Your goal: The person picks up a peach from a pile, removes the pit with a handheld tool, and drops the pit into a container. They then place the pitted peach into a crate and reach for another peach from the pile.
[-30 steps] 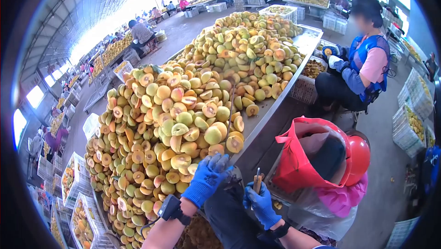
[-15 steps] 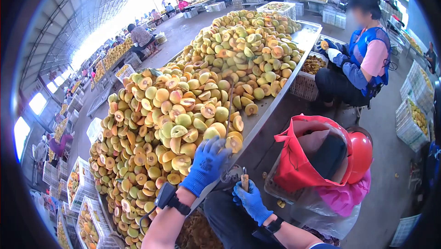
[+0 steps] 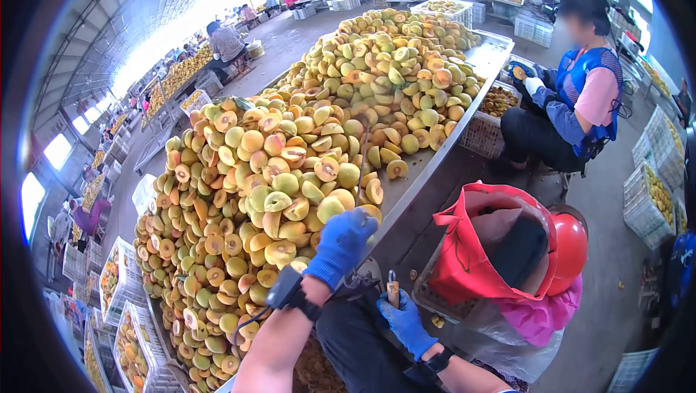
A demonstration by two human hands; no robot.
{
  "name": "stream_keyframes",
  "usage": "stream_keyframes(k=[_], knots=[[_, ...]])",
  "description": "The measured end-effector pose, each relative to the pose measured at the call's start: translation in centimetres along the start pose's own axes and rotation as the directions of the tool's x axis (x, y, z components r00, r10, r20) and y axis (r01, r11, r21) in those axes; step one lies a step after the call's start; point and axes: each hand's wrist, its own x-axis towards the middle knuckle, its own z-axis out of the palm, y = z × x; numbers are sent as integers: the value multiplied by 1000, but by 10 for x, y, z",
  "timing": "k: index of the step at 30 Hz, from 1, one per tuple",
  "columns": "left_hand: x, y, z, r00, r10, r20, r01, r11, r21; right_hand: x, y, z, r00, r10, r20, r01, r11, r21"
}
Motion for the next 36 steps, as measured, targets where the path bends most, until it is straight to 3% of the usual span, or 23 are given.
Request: stream_keyframes(k=[1,3,4,7,9,10,13,14,16,17,20,22,23,26,29,30,33,34,36], knots=[[-10,-4,-10,997,18,-77,-22,998,-60,0,-4,3,1000,3,2,-3,1000,-1],[-44,-8,-42,945,-104,-309,73,991,-113,2,-14,14,997,-73,24,70,994,87],[-62,-14,-64,927,-155,-342,117,985,-127,3,-22,17,997,-70,25,67,994,92],[-130,-53,-85,825,-317,-468,362,932,7,13,-40,25,987,-131,91,134,990,-33],[-178,-83,-82,761,-507,-404,550,835,-11,21,-43,34,987,-133,84,140,987,-80],[-198,-93,-79,755,-511,-411,556,831,-11,24,-43,37,988,-137,66,145,982,-124],[-237,-113,-73,643,-744,-182,762,646,51,33,-41,43,979,-186,84,202,936,-287],[-239,-111,-67,640,-745,-189,762,646,36,34,-46,44,977,-196,85,213,930,-299],[-229,-91,-65,698,-631,-339,715,637,289,35,-54,48,988,-91,123,138,877,-460],[-218,-89,-62,697,-645,-315,714,665,218,37,-51,49,988,-93,122,139,874,-465],[-164,-63,-65,807,-463,-366,533,838,115,46,-40,53,982,-171,81,188,836,-515],[-127,-47,-62,860,-388,-331,432,900,66,50,-38,55,975,-210,69,199,700,-686],[-110,-38,-61,882,-353,-314,380,924,30,52,-37,54,974,-215,71,204,698,-687],[-75,-28,-43,922,-244,-301,270,962,48,50,-44,55,960,-255,120,276,772,-573],[-56,-25,-31,939,-198,-283,216,976,34,30,-85,61,945,-299,134,321,925,-203],[-52,-25,-26,940,-198,-277,214,977,28,29,-94,59,947,-294,127,315,926,-205],[-44,-26,-8,953,-183,-243,199,979,44,23,-111,48,923,-336,188,385,814,-435],[-42,-25,-6,953,-183,-242,199,979,42,26,-102,40,924,-334,186,383,815,-436],[-42,-24,-2,953,-184,-240,197,980,34,39,-74,20,899,-434,53,340,616,-711]])
